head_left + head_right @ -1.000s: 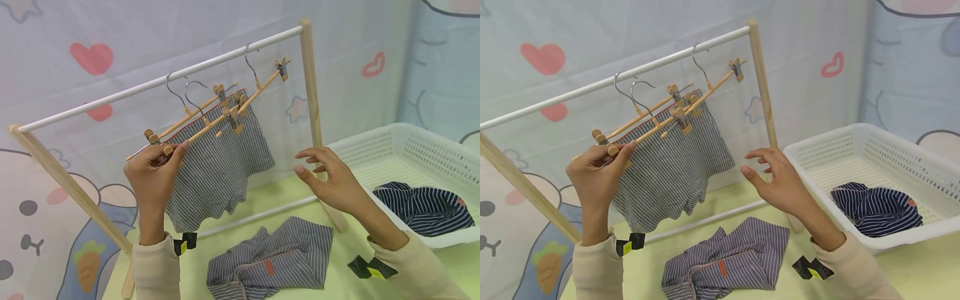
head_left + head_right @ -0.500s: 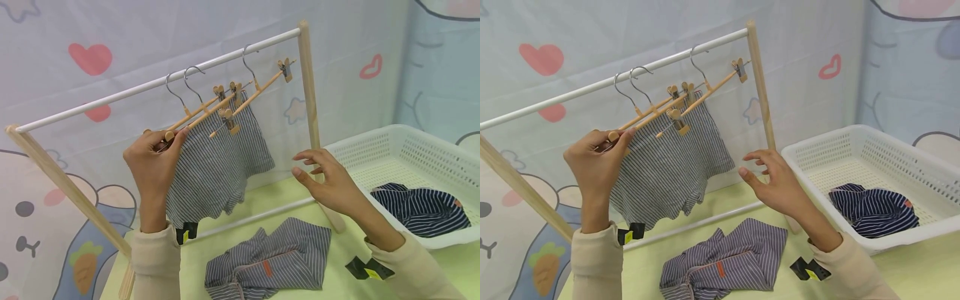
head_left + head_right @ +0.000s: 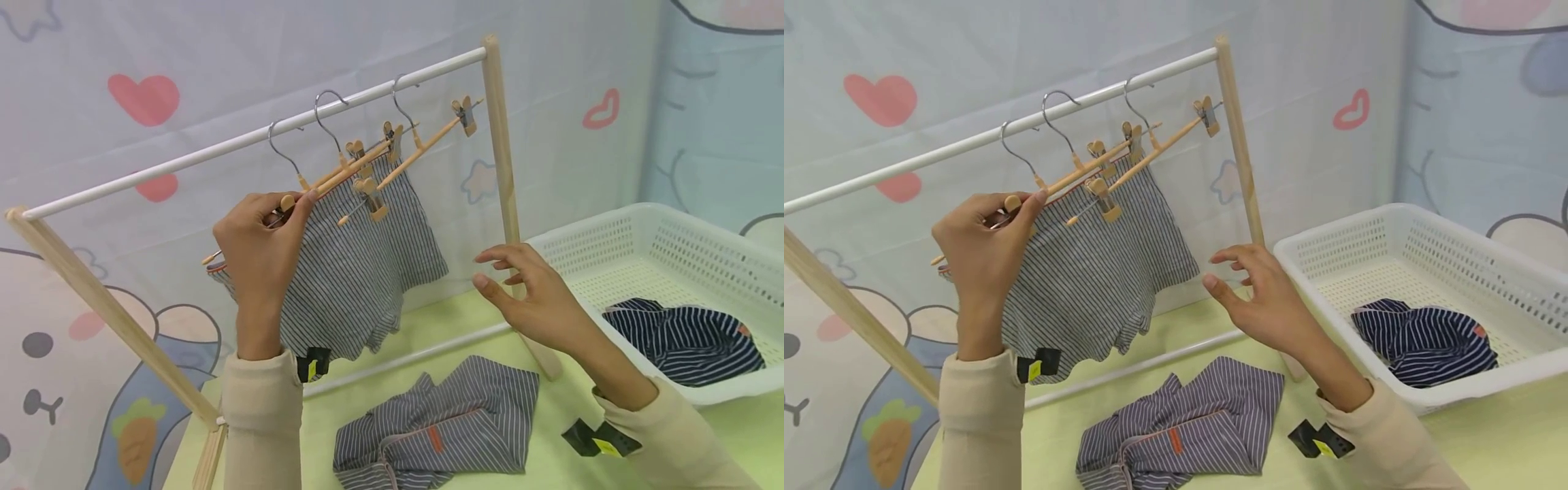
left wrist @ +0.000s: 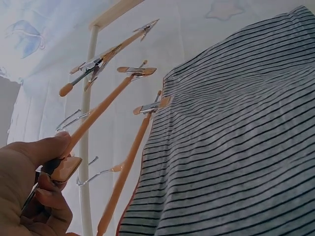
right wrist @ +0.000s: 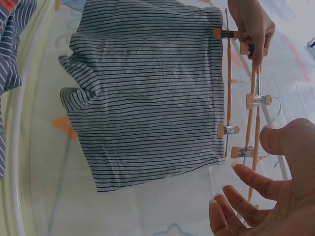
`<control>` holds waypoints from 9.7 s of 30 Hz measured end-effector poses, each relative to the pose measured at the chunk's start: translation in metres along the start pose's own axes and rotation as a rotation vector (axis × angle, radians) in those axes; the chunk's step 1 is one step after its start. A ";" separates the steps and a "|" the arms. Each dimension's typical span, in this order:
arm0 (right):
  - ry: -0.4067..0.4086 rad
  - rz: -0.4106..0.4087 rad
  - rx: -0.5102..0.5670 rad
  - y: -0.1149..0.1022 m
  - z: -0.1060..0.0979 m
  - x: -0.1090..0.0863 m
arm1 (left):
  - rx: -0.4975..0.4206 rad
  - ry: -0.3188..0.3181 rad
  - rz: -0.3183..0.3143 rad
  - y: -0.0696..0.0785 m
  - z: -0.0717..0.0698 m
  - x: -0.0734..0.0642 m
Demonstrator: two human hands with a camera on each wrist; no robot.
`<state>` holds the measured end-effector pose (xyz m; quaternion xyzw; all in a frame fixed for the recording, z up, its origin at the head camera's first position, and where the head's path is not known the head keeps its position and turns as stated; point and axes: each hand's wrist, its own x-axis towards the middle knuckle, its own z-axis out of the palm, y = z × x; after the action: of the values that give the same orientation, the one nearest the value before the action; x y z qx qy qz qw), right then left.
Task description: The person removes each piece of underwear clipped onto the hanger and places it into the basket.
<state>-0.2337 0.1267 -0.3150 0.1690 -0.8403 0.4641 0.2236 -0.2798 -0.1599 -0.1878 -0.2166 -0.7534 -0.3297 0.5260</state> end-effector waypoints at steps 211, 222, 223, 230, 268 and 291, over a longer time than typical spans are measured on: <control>-0.761 -0.087 -0.177 0.019 0.122 -0.050 | -0.043 -0.077 -0.125 -0.029 0.015 -0.118; -0.792 -0.062 -0.191 0.022 0.127 -0.053 | -0.024 -0.062 -0.135 -0.030 0.011 -0.118; -0.795 -0.057 -0.194 0.023 0.127 -0.053 | -0.025 -0.062 -0.136 -0.030 0.011 -0.118; -0.807 -0.070 -0.217 0.027 0.129 -0.053 | -0.041 -0.065 -0.150 -0.029 0.010 -0.116; -0.443 -0.183 -0.145 0.026 0.112 -0.031 | -0.030 -0.058 -0.136 -0.032 0.007 -0.115; -0.170 0.003 -0.164 0.024 0.045 0.000 | -0.024 -0.003 -0.153 -0.036 0.002 -0.113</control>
<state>-0.2552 0.1005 -0.3538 0.1874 -0.8917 0.3780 0.1638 -0.2651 -0.1807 -0.3035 -0.1650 -0.7646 -0.3776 0.4956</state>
